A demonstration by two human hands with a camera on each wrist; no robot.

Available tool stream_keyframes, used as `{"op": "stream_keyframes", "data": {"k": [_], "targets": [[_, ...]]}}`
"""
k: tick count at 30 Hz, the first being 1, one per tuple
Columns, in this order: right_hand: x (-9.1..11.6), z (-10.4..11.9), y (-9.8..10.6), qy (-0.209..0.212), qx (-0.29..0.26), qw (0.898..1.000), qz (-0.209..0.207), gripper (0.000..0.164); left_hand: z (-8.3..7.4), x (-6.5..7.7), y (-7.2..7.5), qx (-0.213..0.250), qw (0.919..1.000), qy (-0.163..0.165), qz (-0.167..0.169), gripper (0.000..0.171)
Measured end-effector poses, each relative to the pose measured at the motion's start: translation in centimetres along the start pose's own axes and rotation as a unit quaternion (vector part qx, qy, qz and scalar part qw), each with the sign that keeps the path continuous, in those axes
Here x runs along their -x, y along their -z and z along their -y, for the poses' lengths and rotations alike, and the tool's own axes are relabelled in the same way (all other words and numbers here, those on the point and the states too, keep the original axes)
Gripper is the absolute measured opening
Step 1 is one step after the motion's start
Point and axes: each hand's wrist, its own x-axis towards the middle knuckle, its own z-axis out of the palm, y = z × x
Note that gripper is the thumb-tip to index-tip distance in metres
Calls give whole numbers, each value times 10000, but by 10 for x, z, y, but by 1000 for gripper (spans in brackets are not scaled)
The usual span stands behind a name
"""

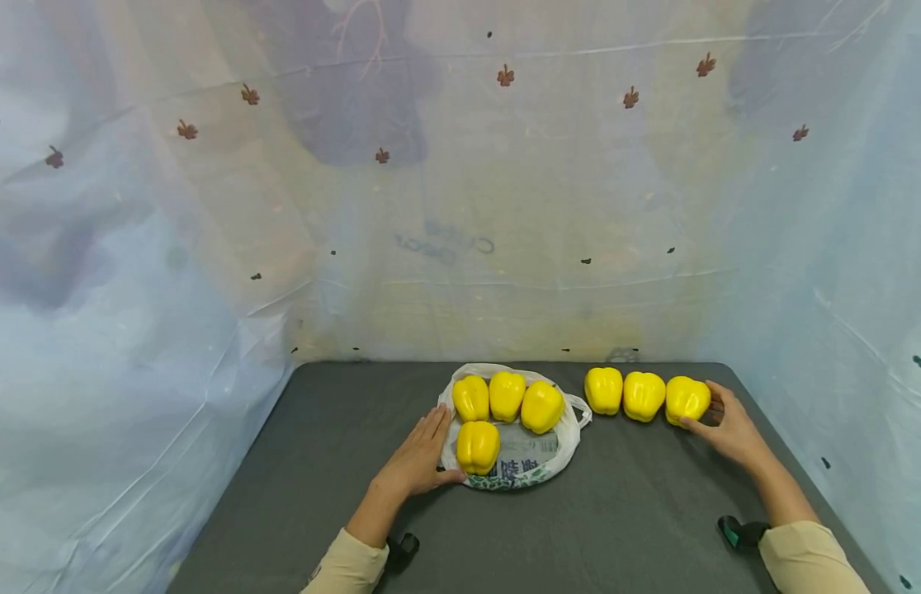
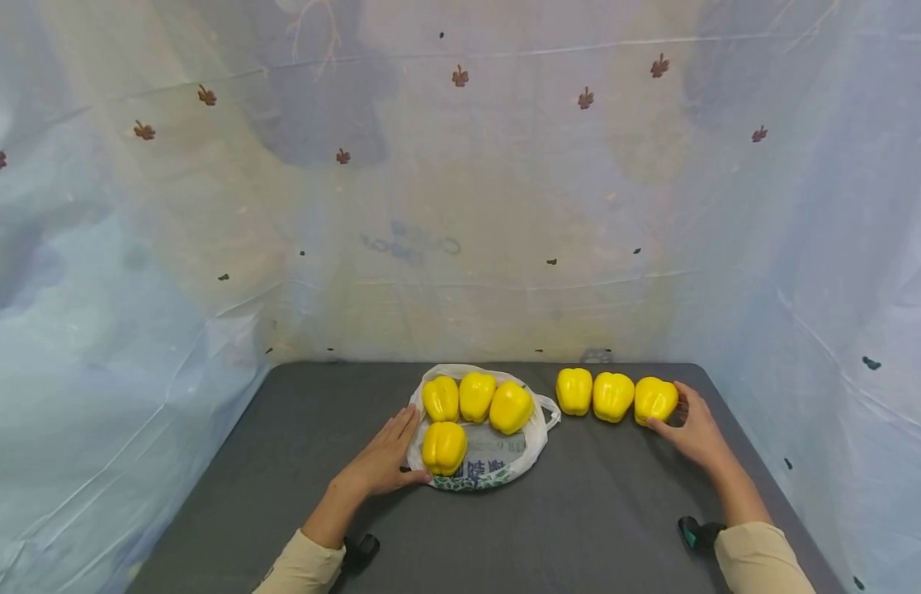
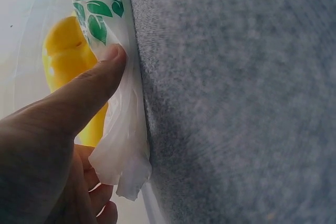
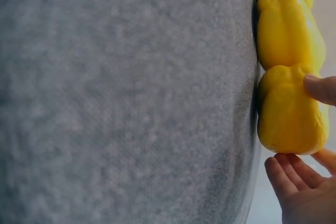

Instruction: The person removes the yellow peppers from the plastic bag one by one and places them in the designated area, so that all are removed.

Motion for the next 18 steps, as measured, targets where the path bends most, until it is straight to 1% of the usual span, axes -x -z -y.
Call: {"op": "stream_keyframes", "data": {"k": [11,18], "targets": [[-3,-4,-1,-112,-77,9998,173,101,0,1,1,24,10000,-47,15,115],[-3,-2,0,-114,-181,9995,239,104,0,0,1,19,10000,-50,-12,115]]}}
